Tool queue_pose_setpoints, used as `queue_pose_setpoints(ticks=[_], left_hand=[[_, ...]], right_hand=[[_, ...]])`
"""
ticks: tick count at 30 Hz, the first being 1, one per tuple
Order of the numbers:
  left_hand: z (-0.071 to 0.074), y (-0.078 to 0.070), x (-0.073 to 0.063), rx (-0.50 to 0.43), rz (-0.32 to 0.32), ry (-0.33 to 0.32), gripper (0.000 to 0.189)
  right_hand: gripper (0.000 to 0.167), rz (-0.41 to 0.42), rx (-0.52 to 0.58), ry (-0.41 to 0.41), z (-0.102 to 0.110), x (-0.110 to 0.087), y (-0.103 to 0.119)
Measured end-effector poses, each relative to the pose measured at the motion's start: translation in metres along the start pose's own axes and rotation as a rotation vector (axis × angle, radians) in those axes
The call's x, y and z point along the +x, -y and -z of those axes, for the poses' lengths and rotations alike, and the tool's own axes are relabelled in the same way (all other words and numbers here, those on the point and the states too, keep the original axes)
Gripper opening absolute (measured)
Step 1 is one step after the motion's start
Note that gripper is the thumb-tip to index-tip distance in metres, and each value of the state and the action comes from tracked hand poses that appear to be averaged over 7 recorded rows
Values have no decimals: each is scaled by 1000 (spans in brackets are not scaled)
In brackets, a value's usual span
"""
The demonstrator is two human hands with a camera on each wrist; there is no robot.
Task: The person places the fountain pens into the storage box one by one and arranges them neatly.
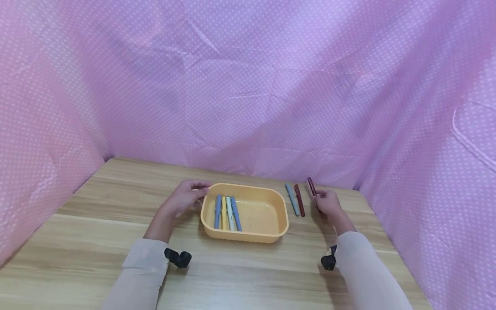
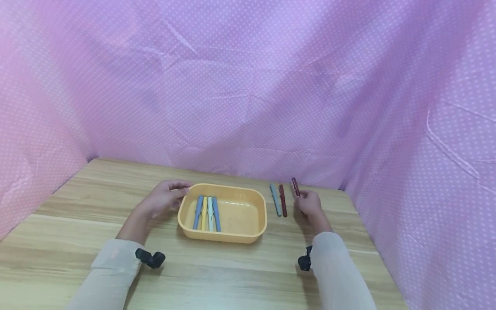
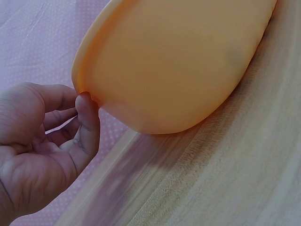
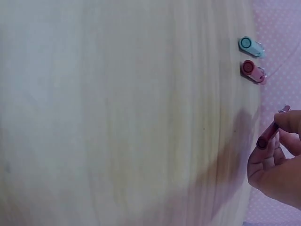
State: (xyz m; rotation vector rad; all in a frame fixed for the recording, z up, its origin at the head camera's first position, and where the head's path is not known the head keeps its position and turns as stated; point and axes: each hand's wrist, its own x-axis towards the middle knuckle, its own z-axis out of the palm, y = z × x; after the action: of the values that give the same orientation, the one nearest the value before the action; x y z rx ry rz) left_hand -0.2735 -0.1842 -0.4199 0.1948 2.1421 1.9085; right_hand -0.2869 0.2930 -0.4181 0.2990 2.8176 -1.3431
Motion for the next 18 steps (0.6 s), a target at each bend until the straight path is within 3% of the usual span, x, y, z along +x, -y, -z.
queue_pose_setpoints(ticks=[12, 18], left_hand=[[-16, -4, -18, 10, 9, -40, 36], [-14, -3, -15, 19, 2, -29, 37]], right_hand=[[43, -4, 111, 114, 13, -9, 1], [45, -10, 190, 146, 16, -15, 5]])
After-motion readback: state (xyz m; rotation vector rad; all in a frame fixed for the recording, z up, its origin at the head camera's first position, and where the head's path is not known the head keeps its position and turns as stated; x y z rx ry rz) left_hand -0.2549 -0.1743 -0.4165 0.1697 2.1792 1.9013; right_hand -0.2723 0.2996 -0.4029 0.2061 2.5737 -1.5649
